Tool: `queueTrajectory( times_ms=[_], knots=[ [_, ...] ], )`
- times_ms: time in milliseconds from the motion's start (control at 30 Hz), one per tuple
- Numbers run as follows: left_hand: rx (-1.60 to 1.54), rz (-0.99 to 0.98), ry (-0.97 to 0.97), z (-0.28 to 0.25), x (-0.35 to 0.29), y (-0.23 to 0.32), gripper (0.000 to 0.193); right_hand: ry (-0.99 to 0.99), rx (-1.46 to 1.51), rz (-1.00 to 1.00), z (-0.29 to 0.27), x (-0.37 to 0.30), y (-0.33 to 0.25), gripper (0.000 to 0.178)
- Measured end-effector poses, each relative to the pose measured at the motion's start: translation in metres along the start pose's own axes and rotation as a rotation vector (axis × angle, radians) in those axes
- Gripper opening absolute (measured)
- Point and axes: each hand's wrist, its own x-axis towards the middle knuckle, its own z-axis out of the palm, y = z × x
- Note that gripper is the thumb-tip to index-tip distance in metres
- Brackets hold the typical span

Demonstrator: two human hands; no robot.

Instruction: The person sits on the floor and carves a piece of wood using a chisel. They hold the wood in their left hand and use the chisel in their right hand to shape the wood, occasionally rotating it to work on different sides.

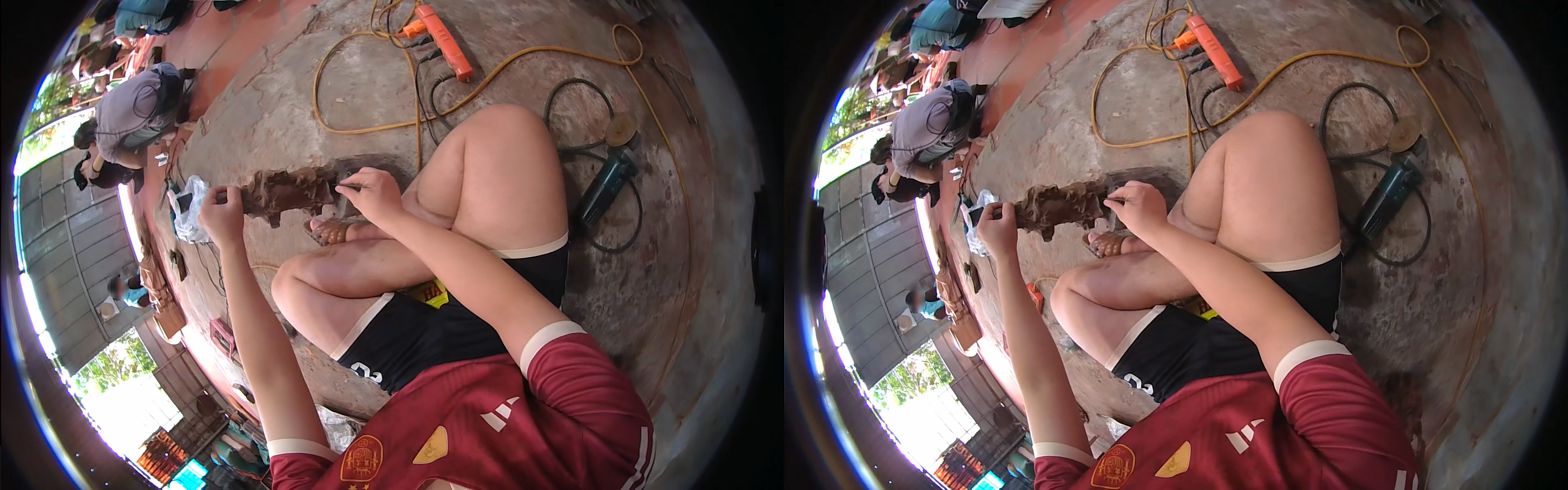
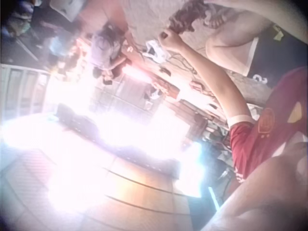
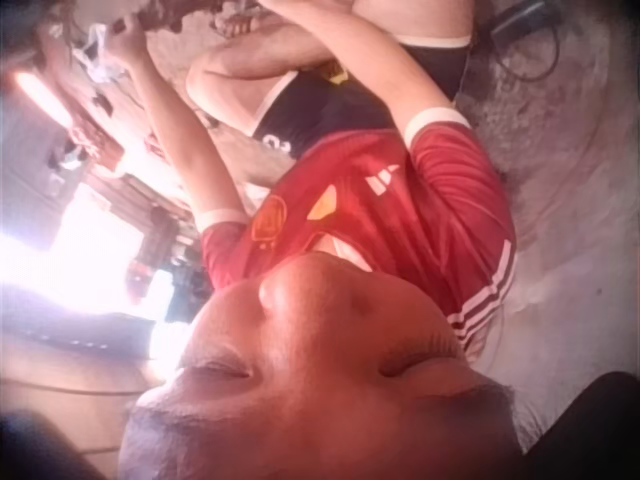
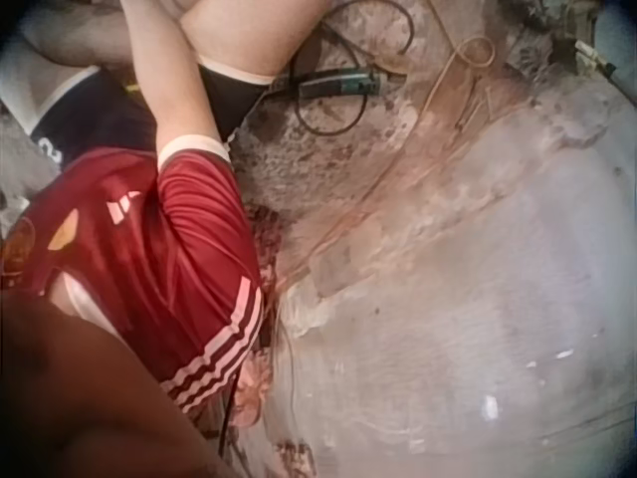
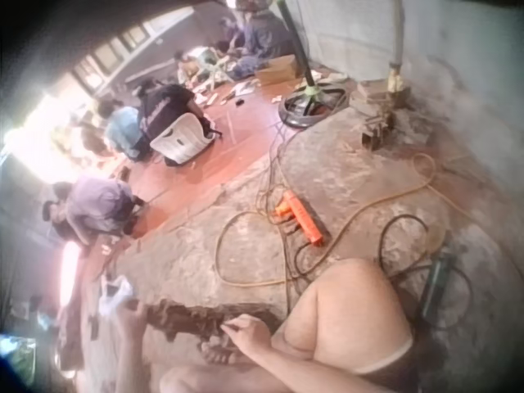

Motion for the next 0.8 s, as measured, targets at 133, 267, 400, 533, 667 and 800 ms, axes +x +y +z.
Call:
queueTrajectory(
  times_ms=[133, 267, 400, 533, 667, 800],
  knots=[
    [-0.039, 0.017, -0.003, 0.0, 0.002, 0.012, 0.02, -0.003, -0.09, -0.078, 0.005, -0.002, 0.007, 0.019],
    [0.026, 0.009, -0.006, 0.001, 0.004, 0.016, 0.021, -0.073, -0.113, -0.06, 0.001, -0.004, 0.002, 0.02],
    [0.046, -0.018, 0.012, 0.005, 0.008, 0.011, 0.022, -0.133, 0.032, 0.074, 0.003, 0.0, 0.003, 0.019],
    [0.026, -0.02, 0.02, 0.005, 0.006, 0.004, 0.022, -0.057, -0.006, 0.065, 0.0, -0.002, -0.003, 0.019],
    [0.001, 0.004, 0.03, 0.003, 0.001, 0.024, 0.022, 0.062, -0.086, -0.056, 0.001, 0.001, 0.003, 0.017],
    [0.049, -0.037, 0.04, 0.003, 0.002, 0.038, 0.022, 0.03, -0.013, -0.029, 0.001, -0.003, 0.001, 0.018]
  ],
)
